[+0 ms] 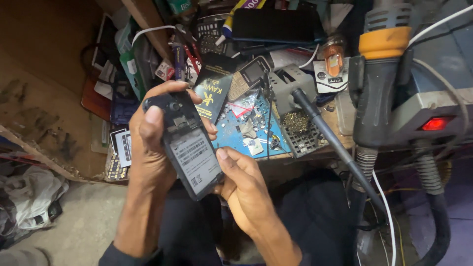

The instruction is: The person reassembles a smartphone by aligning the motherboard and battery into the chassis, then attaching the back cover and securing it with screws. The person uses a screwdriver to tighten screws around the back cover and camera area.

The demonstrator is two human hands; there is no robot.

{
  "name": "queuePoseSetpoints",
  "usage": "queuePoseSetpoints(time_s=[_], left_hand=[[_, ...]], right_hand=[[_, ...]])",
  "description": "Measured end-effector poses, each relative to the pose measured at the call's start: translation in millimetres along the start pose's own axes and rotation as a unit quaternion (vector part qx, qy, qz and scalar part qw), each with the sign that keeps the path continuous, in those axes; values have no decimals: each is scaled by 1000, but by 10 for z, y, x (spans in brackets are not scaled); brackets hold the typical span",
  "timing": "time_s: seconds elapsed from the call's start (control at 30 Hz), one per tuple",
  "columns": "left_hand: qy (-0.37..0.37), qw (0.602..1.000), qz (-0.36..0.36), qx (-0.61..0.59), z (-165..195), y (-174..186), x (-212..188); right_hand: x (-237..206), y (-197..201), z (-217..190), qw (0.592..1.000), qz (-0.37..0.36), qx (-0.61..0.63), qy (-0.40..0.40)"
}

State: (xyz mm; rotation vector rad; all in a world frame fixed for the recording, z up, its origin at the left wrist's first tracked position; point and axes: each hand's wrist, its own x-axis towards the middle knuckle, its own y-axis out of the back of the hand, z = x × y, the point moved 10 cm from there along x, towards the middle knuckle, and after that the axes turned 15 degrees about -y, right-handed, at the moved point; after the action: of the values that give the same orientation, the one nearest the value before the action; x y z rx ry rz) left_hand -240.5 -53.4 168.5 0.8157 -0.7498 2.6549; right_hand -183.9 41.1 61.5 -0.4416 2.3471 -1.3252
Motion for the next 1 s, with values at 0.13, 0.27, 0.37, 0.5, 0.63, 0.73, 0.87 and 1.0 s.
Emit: queuePoseSetpoints(time_s=[0.13, 0.27, 0.37, 0.5, 0.63, 0.73, 0.87, 1.0], left_hand=[[-2, 997, 30, -73, -192, 81, -120], [-7, 992, 47, -121, -332, 10, -209], [25, 990, 82, -113, -430, -33, -272], [65, 984, 127, -110, -508, -82, -372], [56, 983, 173, -38, -456, -10, -480], [34, 976, 212, 21, -374, 80, -557], [19, 972, 229, 47, -305, 103, -603], [12, 970, 234, 66, -267, 97, -620]], right_hand=[[-87, 14, -142, 997, 1, -75, 22], [-184, 131, -273, 986, 62, -149, 39], [-248, 196, -386, 975, 96, -191, 54], [-338, 258, -521, 958, 126, -250, 70], [-384, 359, -592, 948, 154, -272, 63], [-417, 396, -631, 939, 162, -296, 60], [-444, 428, -655, 929, 174, -324, 50], [-462, 431, -673, 924, 178, -335, 46]])
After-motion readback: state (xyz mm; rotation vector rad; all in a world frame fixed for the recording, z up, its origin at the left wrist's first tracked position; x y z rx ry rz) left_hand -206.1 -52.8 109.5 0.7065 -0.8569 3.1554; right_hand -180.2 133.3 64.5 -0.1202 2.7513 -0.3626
